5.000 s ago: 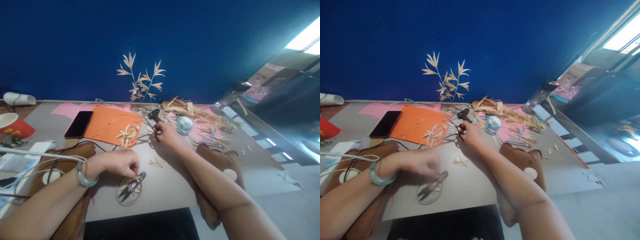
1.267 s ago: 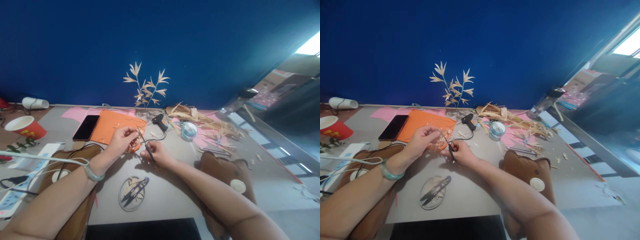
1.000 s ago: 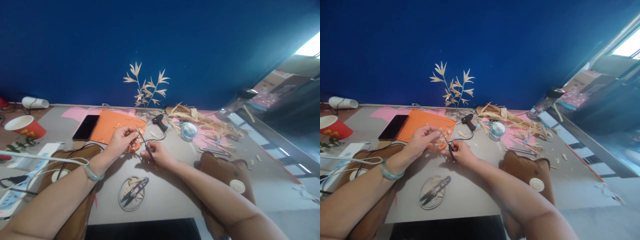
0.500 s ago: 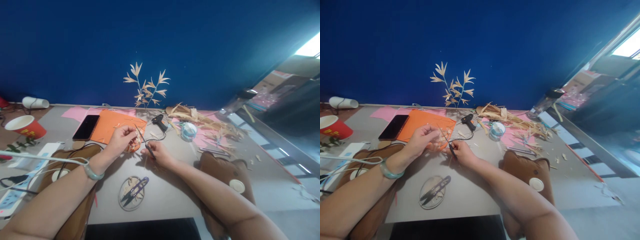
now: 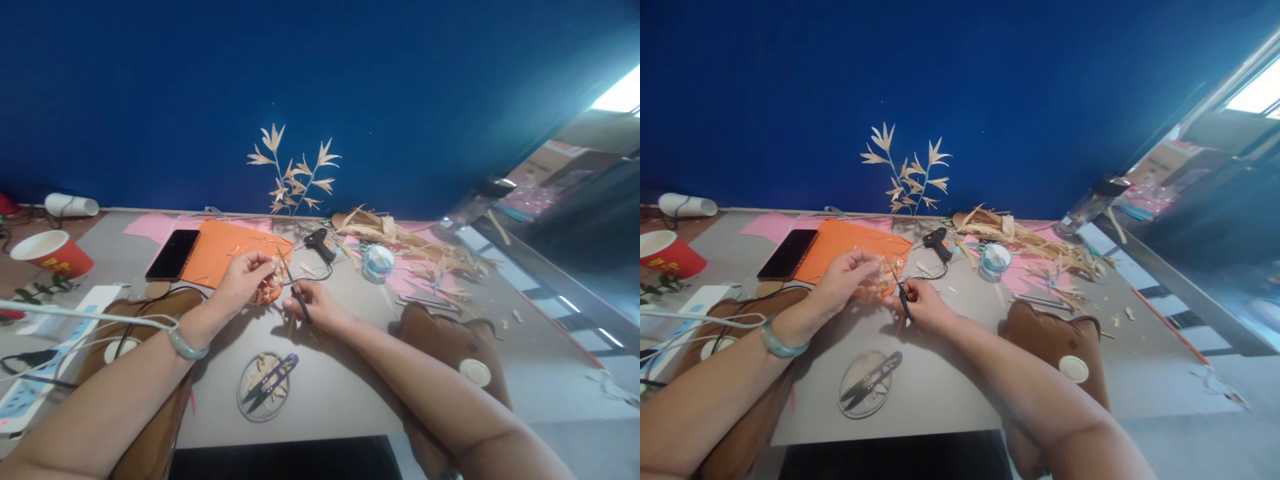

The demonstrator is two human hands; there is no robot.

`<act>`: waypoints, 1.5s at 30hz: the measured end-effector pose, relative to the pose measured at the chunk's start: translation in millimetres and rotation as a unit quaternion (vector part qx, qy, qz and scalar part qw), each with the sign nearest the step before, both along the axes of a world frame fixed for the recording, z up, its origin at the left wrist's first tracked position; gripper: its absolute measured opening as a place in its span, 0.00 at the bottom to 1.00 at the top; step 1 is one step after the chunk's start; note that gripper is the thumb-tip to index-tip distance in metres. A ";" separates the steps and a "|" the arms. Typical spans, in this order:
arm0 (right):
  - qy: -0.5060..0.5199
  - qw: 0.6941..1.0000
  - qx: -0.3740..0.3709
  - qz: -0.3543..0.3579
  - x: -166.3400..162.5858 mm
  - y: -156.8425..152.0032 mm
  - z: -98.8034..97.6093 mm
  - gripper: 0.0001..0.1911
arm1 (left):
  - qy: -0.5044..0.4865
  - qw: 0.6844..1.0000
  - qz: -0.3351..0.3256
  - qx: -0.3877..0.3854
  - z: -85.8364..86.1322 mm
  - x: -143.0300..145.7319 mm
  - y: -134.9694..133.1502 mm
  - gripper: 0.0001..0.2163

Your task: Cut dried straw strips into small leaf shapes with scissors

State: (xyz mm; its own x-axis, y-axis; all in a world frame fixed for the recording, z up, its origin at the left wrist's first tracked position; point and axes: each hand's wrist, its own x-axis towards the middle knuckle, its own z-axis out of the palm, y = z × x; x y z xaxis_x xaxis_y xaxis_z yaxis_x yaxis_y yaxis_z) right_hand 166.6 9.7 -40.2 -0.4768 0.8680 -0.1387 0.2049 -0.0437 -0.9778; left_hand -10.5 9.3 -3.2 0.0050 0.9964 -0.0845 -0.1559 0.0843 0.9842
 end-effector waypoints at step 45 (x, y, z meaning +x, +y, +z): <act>-0.046 0.998 0.043 -0.026 0.1 2.4 -1.7 0.25 | 0.013 1.000 -0.010 -0.004 1.7 -2.7 -0.5 0.12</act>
